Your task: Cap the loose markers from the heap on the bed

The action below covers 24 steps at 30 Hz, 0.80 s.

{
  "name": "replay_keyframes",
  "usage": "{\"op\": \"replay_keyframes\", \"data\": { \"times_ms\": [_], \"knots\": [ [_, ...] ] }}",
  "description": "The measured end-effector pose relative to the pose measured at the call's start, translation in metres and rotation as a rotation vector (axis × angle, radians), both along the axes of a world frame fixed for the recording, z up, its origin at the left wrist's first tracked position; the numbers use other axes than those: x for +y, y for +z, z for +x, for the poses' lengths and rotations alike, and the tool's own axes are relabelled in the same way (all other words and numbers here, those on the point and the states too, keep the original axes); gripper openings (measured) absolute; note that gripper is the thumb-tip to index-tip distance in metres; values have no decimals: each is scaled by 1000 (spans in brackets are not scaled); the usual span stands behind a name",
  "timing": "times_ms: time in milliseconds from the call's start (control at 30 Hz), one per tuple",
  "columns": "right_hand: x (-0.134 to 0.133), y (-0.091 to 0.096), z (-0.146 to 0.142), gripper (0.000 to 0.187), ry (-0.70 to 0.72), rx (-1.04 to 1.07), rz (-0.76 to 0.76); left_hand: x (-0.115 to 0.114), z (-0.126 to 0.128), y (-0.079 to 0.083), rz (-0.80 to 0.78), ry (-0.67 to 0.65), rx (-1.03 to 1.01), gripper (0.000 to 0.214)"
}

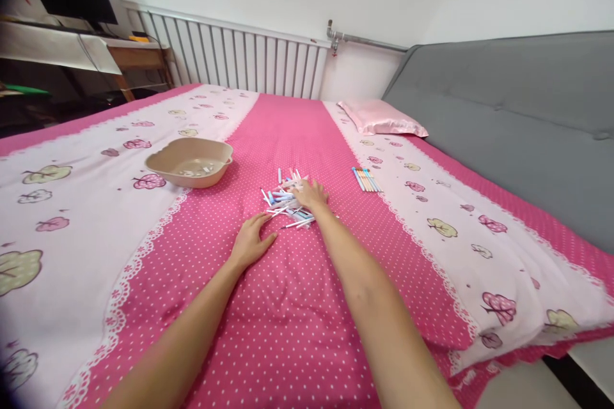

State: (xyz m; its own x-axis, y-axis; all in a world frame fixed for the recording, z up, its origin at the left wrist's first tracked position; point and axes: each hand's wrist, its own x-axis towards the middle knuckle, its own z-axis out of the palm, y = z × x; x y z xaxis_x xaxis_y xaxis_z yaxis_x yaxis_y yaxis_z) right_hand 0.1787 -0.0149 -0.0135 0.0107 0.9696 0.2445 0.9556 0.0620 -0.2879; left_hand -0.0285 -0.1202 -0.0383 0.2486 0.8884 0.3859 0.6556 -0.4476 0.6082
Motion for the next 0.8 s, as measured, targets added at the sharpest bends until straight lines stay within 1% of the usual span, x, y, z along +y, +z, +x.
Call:
{"op": "replay_keyframes", "data": {
  "times_ms": [100, 133, 200, 300, 433, 533, 667, 800],
  "knots": [
    [1, 10, -19, 62, -118, -2, -43, -4, 0, 2, 10, 5, 55, 45],
    [3, 14, -25, 62, -129, -17, -35, -5, 0, 3, 8, 6, 69, 45],
    [7, 23, -35, 59, -103, -74, -26, -7, 0, 4, 5, 6, 93, 46],
    [16, 31, -51, 54, -13, -148, -83, -10, 0, 5, 10, 7, 116, 46],
    [31, 29, -71, 50, 45, -175, -171, -11, 0, 6, 8, 9, 125, 47],
    [36, 25, -80, 46, 67, -213, -218, -12, 0, 6, 14, 6, 135, 46],
    [27, 24, -77, 45, 94, -244, -205, -12, 1, 9, 11, -3, 163, 45],
    [1, 21, -69, 38, 157, -233, -138, -11, 2, 9, 23, -13, 152, 41]
  ]
}}
